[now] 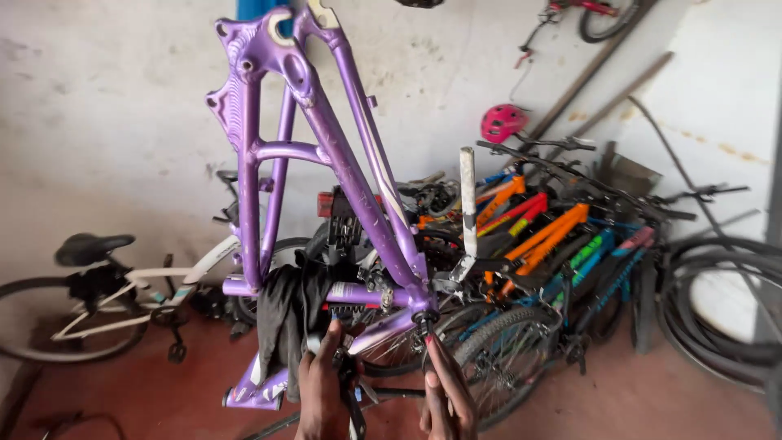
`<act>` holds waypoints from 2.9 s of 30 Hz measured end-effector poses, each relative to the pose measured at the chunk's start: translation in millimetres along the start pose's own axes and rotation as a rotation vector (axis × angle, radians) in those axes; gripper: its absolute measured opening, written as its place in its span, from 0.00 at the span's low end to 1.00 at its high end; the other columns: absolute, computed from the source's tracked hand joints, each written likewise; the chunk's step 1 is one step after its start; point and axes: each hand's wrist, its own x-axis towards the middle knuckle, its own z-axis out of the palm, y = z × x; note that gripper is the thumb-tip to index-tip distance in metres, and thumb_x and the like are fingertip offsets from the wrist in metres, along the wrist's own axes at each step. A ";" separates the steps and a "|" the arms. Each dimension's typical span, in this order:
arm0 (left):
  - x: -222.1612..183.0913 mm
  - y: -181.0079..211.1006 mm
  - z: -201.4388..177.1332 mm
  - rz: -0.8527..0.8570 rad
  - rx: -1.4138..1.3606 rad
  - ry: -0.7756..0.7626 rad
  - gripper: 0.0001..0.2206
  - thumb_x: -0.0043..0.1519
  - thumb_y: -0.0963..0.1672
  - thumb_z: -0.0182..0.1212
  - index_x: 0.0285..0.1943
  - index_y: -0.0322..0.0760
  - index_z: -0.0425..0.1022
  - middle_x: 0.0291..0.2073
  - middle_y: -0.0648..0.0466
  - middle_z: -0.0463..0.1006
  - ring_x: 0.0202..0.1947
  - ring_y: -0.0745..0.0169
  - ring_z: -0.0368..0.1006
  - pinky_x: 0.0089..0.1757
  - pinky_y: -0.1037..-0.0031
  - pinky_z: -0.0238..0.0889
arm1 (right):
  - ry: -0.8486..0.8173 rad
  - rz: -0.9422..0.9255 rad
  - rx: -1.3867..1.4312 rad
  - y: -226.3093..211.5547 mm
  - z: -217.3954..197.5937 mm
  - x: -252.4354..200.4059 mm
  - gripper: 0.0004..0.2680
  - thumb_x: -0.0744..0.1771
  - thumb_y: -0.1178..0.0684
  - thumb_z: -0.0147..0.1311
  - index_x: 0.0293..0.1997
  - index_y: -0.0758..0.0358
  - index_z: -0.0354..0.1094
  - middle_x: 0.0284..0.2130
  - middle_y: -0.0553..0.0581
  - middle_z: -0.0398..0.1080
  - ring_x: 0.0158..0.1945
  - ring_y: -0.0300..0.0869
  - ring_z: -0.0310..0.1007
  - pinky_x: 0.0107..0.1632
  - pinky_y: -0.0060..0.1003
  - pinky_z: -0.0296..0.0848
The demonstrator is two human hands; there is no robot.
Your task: A person is repairing a bicycle frame by adjusting the bottom bracket area with hand tools in a workshop.
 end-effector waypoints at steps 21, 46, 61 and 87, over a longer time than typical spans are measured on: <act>44.5 12.6 -49.3 -0.170 0.035 -0.208 0.14 0.57 0.45 0.59 0.40 0.24 0.73 0.27 0.48 0.70 0.16 0.61 0.59 0.21 0.74 0.52 | 0.415 0.251 0.309 -29.6 90.0 -9.4 0.22 0.63 0.48 0.41 0.63 0.68 0.50 0.59 0.60 0.62 0.12 0.32 0.53 0.13 0.27 0.54; 41.1 28.1 -58.8 -0.203 0.185 -0.245 0.17 0.60 0.46 0.53 0.39 0.22 0.79 0.15 0.46 0.64 0.13 0.62 0.55 0.18 0.74 0.42 | 0.478 0.321 0.176 -25.8 109.1 -5.2 0.31 0.59 0.38 0.42 0.68 0.54 0.38 0.53 0.62 0.69 0.08 0.31 0.51 0.09 0.26 0.50; 64.3 -2.8 -64.0 -0.209 0.141 -0.114 0.15 0.57 0.44 0.59 0.37 0.18 0.71 0.25 0.38 0.73 0.14 0.55 0.60 0.17 0.71 0.47 | 0.286 0.150 -0.362 0.1 107.4 -14.4 0.28 0.64 0.45 0.39 0.69 0.57 0.26 0.42 0.55 0.77 0.19 0.31 0.64 0.25 0.26 0.62; 42.3 5.4 -64.2 -0.335 0.365 -0.132 0.21 0.59 0.50 0.55 0.39 0.23 0.82 0.10 0.42 0.64 0.10 0.60 0.51 0.19 0.72 0.42 | 0.326 0.146 -0.525 -31.3 59.3 11.4 0.14 0.65 0.51 0.42 0.56 0.51 0.66 0.22 0.49 0.73 0.16 0.32 0.55 0.20 0.29 0.54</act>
